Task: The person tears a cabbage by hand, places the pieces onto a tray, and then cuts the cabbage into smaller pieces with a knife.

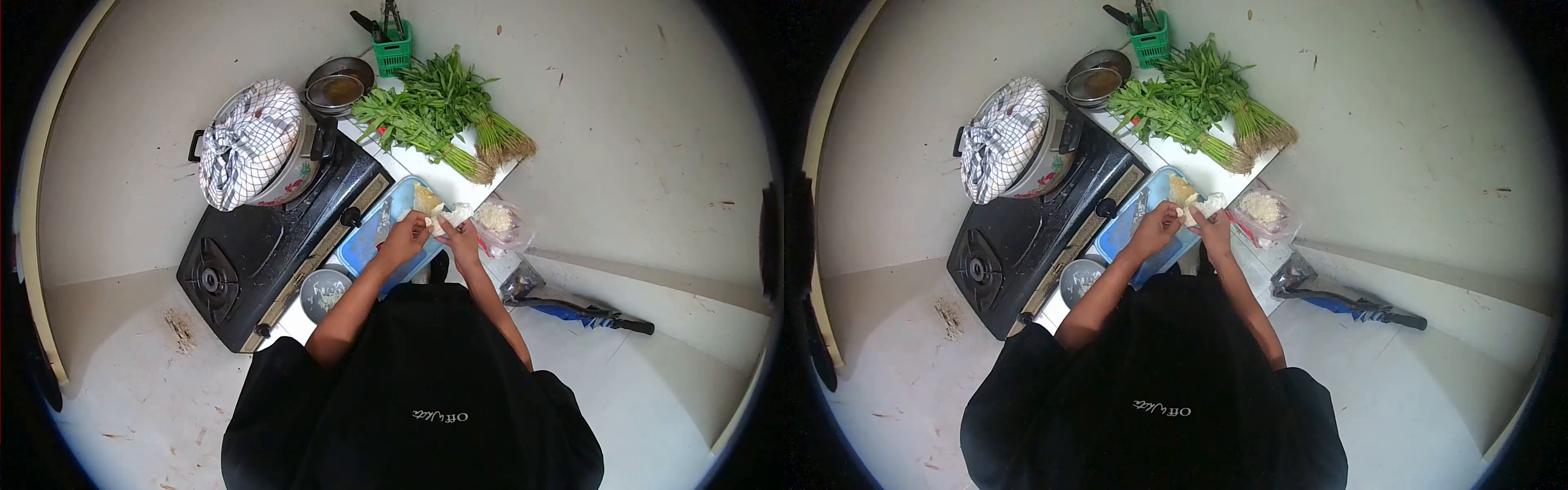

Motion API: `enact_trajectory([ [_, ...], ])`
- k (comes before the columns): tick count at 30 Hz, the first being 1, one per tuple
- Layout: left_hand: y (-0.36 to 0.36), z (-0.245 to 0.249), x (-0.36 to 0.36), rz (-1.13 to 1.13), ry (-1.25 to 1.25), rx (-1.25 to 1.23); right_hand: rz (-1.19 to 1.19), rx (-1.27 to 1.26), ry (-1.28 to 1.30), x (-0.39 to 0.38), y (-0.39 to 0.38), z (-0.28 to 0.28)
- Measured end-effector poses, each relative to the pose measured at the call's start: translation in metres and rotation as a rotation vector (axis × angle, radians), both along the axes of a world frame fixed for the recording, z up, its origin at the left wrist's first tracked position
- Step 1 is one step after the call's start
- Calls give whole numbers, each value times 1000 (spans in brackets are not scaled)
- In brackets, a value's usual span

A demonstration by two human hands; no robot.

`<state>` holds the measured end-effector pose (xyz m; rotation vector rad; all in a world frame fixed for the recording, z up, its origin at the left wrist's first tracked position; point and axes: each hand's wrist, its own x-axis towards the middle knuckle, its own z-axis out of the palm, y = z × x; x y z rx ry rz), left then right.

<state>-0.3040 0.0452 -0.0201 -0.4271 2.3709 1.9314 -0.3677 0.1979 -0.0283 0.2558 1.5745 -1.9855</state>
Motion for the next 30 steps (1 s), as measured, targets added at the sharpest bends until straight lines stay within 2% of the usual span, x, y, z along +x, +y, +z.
enact_trajectory([
  [2,0,1,1,-42,34,-116,6,24,14,1,1,-1],
  [11,4,12,-2,-15,-51,-187,19,27,-9,1,1,-2],
  [21,0,4,3,-17,53,-139,83,-99,-111,1,5,-7],
  [23,0,7,3,-10,79,-188,31,-166,-158,2,4,-9],
  [26,0,6,5,-35,10,-48,27,-176,-182,2,4,1],
  [30,0,3,5,-69,27,-115,81,-75,-110,4,4,4],
])
